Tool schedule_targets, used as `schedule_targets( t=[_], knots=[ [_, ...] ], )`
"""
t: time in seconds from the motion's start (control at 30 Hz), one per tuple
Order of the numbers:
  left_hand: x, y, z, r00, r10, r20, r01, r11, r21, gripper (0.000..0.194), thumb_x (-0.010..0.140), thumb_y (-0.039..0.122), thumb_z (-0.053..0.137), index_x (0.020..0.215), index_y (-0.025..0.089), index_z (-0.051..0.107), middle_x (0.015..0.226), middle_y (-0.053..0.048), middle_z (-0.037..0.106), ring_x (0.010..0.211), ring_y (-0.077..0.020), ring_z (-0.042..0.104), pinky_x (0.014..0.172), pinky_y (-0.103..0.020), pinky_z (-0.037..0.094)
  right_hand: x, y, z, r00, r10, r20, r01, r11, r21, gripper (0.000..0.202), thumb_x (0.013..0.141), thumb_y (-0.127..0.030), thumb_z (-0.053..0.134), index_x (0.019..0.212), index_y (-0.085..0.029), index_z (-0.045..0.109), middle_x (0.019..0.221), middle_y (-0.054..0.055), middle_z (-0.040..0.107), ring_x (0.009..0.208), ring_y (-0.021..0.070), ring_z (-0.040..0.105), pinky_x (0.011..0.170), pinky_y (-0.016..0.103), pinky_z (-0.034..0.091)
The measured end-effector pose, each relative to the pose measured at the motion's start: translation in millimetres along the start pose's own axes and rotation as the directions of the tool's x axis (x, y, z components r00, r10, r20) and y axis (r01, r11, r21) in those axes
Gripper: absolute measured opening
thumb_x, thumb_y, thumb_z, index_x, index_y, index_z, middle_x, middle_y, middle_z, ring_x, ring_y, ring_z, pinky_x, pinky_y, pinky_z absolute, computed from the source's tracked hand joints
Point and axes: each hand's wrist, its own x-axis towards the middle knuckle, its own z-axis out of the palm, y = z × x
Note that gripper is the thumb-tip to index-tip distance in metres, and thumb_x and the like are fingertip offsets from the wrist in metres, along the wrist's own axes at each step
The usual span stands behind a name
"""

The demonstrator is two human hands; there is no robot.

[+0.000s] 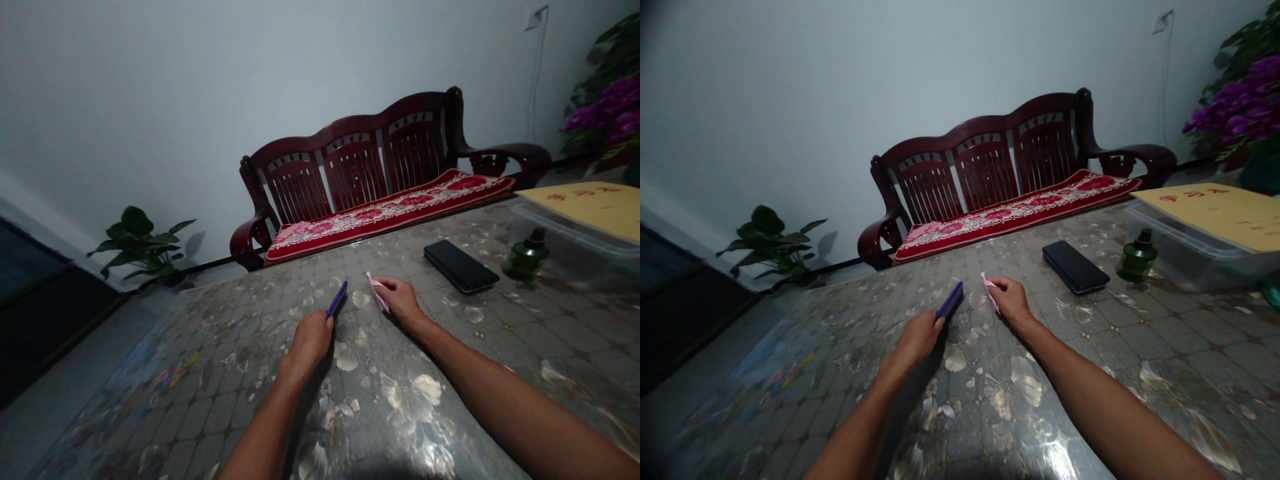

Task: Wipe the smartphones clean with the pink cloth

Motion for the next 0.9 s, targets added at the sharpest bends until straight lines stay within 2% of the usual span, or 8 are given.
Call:
schedule_targets(
  t=[0.1,0.3,0.47,0.6,0.7,0.9],
  knots=[
    [-10,-8,1.6,0.998,0.062,-0.011,-0.062,0.998,-0.025,0.032,0.096,0.024,0.049,0.111,0.017,0.077,0.101,-0.015,0.079,0.095,-0.0303,0.074,0.085,-0.034,0.051,-4,-5,8,0.999,0.026,0.027,-0.026,1.0,0.015,0.04,0.059,-0.044,0.071,0.083,-0.014,0.08,0.073,0.006,0.075,0.061,0.0183,0.061,0.054,0.026,0.043],
    [-36,-21,8.0,0.979,0.195,-0.059,-0.204,0.954,-0.221,0.043,0.1,0.026,0.041,0.136,0.023,0.064,0.121,-0.009,0.076,0.11,-0.0278,0.072,0.092,-0.033,0.052,-18,-11,33,0.979,0.11,0.169,-0.124,0.99,0.073,0.036,0.06,-0.039,0.07,0.084,-0.014,0.079,0.063,0.001,0.069,0.051,0.0135,0.052,0.048,0.024,0.036],
    [-47,-34,16.0,0.962,0.254,-0.104,-0.274,0.904,-0.328,0.047,0.101,0.03,0.039,0.143,0.022,0.058,0.133,-0.007,0.07,0.121,-0.0254,0.067,0.102,-0.035,0.051,-28,-14,42,0.961,0.155,0.227,-0.191,0.971,0.146,0.035,0.059,-0.037,0.072,0.085,-0.014,0.077,0.066,0.002,0.069,0.055,0.0137,0.056,0.051,0.023,0.041],
    [-51,-47,18.4,0.96,0.25,-0.127,-0.28,0.873,-0.398,0.047,0.1,0.035,0.041,0.142,0.023,0.06,0.139,-0.005,0.066,0.13,-0.0243,0.061,0.112,-0.037,0.045,-35,-20,43,0.95,0.151,0.274,-0.202,0.965,0.168,0.032,0.061,-0.037,0.072,0.086,-0.015,0.076,0.067,0.001,0.069,0.055,0.0134,0.056,0.051,0.023,0.042],
    [-53,-56,17.2,0.967,0.222,-0.124,-0.254,0.864,-0.435,0.046,0.099,0.037,0.043,0.14,0.025,0.061,0.136,-0.003,0.068,0.125,-0.0243,0.064,0.111,-0.037,0.045,-42,-30,45,0.952,0.109,0.286,-0.16,0.974,0.163,0.027,0.063,-0.036,0.071,0.082,-0.016,0.075,0.065,0.0,0.067,0.055,0.0127,0.055,0.051,0.022,0.041],
    [-61,-68,17.3,0.968,0.221,-0.122,-0.252,0.805,-0.538,0.047,0.094,0.036,0.052,0.136,0.019,0.062,0.133,-0.009,0.069,0.124,-0.0284,0.063,0.112,-0.043,0.044,-58,-51,51,0.931,0.087,0.354,-0.144,0.98,0.138,0.026,0.065,-0.037,0.071,0.083,-0.018,0.072,0.059,-0.001,0.063,0.049,0.0132,0.053,0.045,0.023,0.041]
  ],
)
